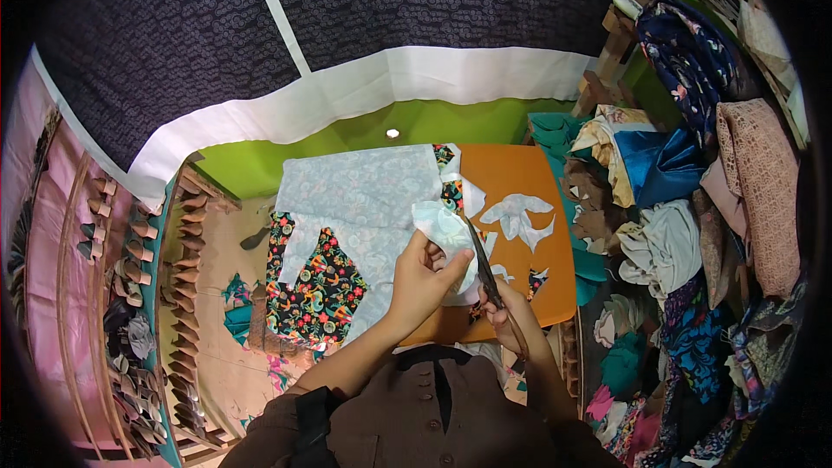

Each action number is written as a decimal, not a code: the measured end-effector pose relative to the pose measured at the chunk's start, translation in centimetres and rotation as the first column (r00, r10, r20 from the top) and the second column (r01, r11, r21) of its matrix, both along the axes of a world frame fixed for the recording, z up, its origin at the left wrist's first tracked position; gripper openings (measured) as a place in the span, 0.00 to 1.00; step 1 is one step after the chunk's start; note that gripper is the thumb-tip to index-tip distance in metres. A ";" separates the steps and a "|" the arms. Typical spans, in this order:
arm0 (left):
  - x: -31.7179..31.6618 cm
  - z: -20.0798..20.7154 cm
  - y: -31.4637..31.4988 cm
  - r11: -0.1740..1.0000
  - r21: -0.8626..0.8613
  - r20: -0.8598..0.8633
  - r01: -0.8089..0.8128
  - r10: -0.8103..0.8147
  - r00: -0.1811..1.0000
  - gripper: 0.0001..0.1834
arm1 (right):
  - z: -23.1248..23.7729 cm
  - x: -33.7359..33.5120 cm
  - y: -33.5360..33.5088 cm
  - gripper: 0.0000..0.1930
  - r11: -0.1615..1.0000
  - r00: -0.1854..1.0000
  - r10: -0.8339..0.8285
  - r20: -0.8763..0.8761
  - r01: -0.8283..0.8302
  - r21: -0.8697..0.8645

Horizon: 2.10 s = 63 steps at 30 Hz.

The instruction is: Cutting fabric with scissors on a table.

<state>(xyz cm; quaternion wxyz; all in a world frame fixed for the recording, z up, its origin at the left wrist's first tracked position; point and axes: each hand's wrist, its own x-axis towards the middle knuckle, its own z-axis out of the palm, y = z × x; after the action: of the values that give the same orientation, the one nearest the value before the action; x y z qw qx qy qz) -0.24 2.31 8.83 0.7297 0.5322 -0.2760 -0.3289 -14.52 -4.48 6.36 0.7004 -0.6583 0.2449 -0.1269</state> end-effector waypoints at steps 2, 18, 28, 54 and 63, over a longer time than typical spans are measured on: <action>0.1 -0.1 0.0 1.000 -0.003 -0.004 0.001 -0.001 1.000 0.17 | -0.3 0.0 -0.1 0.39 1.000 0.999 0.021 0.035 -0.021 -0.015; 1.7 -0.1 0.6 0.981 0.151 0.046 0.125 -0.133 0.990 0.25 | 1.2 0.6 0.0 0.39 0.997 0.996 0.045 -0.081 -0.040 0.070; 1.9 -0.5 0.4 0.991 0.019 -0.011 0.133 -0.133 0.991 0.22 | 0.1 0.5 -0.4 0.34 0.984 0.998 0.064 -0.023 -0.067 -0.165; 1.6 -0.6 0.2 0.978 0.188 0.125 0.089 -0.114 0.986 0.32 | -1.2 0.3 -0.2 0.36 0.997 0.999 0.041 0.029 -0.039 -0.061; 1.9 -0.9 0.3 0.965 0.250 0.220 0.081 -0.138 0.966 0.36 | 0.2 0.3 -0.3 0.38 0.999 0.998 0.052 -0.043 -0.053 -0.013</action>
<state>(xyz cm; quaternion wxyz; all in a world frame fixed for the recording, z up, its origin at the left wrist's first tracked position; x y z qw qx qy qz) 1.69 2.60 7.90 0.6031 0.6350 -0.3481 -0.3345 -14.18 -4.74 6.59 0.6934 -0.6720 0.2414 -0.0962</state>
